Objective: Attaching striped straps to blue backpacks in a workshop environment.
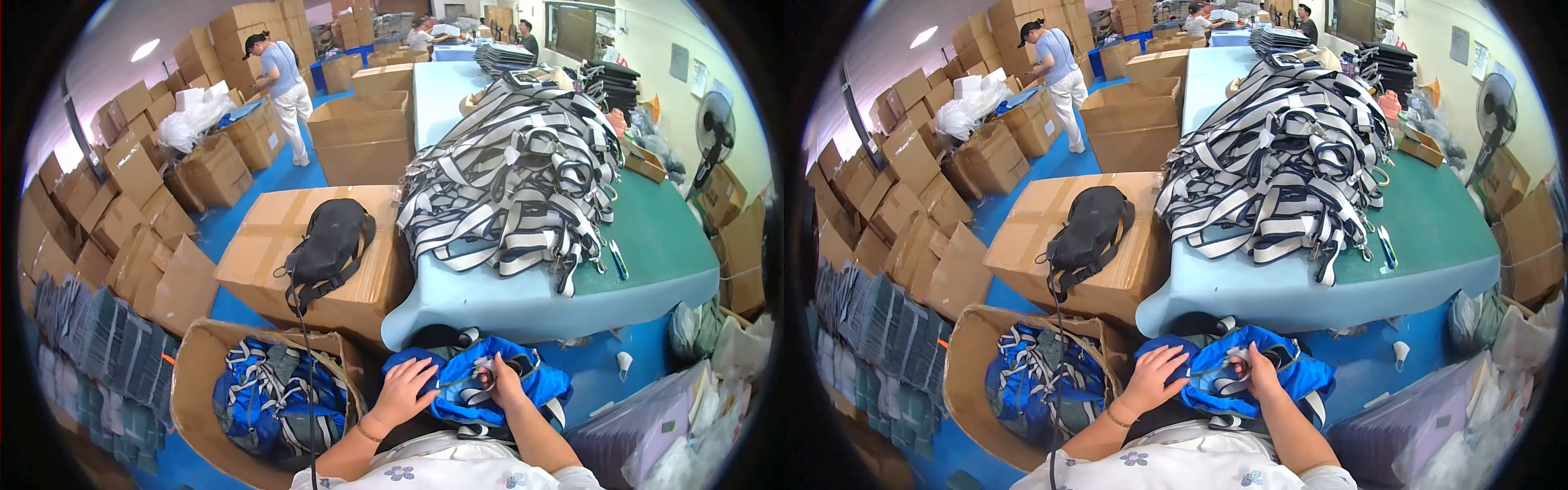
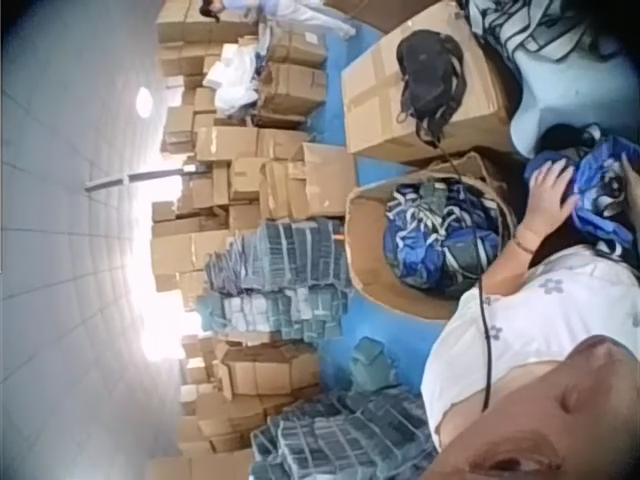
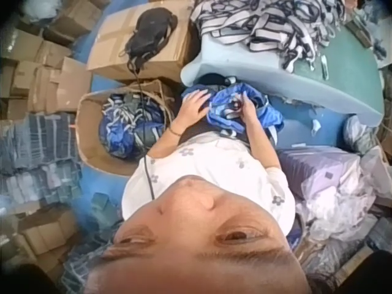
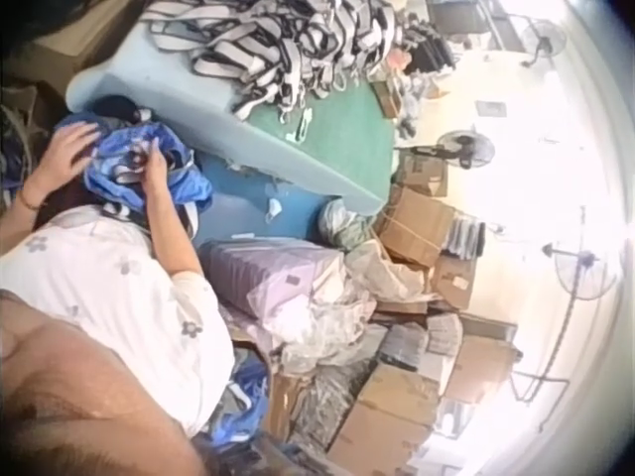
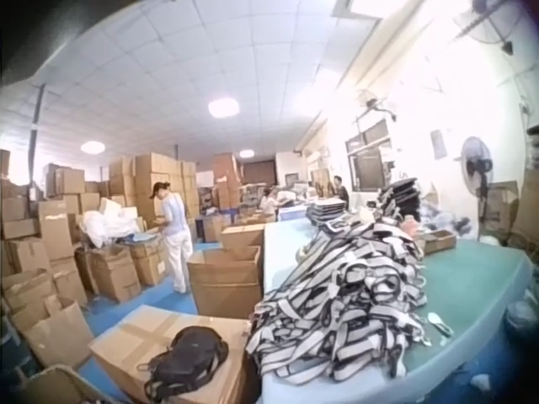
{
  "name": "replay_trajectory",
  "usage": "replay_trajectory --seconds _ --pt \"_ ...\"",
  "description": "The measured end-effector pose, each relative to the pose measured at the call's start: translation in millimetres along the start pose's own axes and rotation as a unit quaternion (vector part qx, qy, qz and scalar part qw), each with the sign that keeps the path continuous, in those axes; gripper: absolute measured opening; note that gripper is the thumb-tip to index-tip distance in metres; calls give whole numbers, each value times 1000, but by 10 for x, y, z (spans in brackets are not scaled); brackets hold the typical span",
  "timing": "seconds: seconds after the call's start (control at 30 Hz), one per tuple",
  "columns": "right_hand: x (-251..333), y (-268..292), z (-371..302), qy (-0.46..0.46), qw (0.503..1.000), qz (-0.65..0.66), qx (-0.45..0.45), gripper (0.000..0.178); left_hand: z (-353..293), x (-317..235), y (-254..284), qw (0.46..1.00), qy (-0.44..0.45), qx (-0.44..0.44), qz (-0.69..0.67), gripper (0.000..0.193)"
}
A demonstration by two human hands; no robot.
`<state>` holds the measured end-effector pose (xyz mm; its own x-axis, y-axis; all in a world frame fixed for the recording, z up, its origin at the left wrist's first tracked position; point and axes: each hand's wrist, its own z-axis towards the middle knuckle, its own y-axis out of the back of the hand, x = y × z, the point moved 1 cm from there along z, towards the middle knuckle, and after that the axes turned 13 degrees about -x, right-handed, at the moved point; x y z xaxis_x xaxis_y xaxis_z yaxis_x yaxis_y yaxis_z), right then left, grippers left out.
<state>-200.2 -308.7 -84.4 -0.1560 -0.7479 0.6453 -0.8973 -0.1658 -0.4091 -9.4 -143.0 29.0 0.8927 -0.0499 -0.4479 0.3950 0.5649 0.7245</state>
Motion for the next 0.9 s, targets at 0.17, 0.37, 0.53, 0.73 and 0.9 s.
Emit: replay_trajectory --seconds 0.17,0.37,0.53,0.73,0.9 --pt "-11 66 -24 -74 975 205 52 41 -25 95 65 998 -13 62 -31 56" --pt "45 -29 -253 24 992 116 33 48 -28 10 5 997 -53 52 30 49" --pt "42 -48 -205 167 985 -32 3 38 88 143 -94 999 -28 40 -21 46" --pt "538 -125 -429 331 943 -27 -10 54 214 350 140 982 10 111 -152 60" --pt "718 -5 -487 341 936 -76 -37 39 232 281 77 987 14 129 -98 65"
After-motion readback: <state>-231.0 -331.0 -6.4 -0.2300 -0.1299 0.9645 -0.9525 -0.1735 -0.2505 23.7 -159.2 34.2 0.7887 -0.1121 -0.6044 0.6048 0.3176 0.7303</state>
